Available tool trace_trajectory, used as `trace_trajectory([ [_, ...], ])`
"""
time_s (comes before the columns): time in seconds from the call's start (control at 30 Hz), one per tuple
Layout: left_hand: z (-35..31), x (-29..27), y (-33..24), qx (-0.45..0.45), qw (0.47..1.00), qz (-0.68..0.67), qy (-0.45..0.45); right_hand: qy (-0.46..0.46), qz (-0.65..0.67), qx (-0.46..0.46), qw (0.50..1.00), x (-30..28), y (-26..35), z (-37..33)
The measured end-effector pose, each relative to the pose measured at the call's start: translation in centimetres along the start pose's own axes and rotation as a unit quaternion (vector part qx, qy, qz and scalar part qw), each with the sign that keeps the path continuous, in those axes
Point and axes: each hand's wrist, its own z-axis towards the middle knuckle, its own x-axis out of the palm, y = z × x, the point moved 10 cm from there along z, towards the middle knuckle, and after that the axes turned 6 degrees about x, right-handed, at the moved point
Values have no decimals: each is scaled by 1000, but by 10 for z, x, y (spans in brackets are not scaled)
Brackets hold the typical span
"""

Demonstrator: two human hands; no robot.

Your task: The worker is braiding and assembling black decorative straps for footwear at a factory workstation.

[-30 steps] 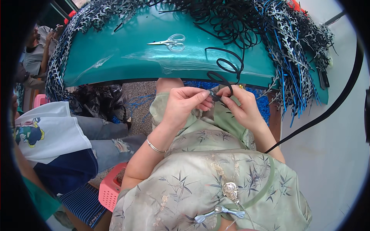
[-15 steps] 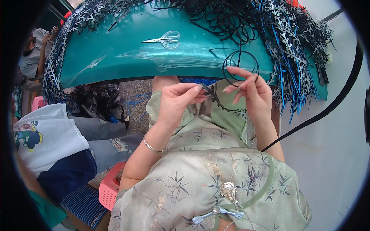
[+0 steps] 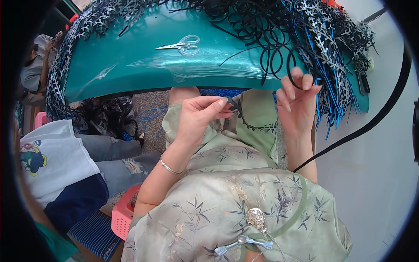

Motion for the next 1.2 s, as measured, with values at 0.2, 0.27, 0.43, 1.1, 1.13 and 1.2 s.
trace_trajectory([
  [0.2,-2,1,2,-5,1000,-6,5,29,-83,-36,995,27,15,-2],
  [0.27,-2,3,0,-7,1000,-4,8,69,-121,-62,988,38,17,-5],
  [0.43,-3,4,-2,1,1000,4,10,109,-409,-33,905,54,4,-16],
  [1.1,1,12,-15,34,999,16,28,128,-684,-85,713,73,-25,-43],
  [1.13,1,13,-16,36,999,23,30,134,-685,-76,712,74,-27,-42],
  [1.2,0,15,-19,40,998,37,35,134,-685,-70,712,75,-29,-43],
])
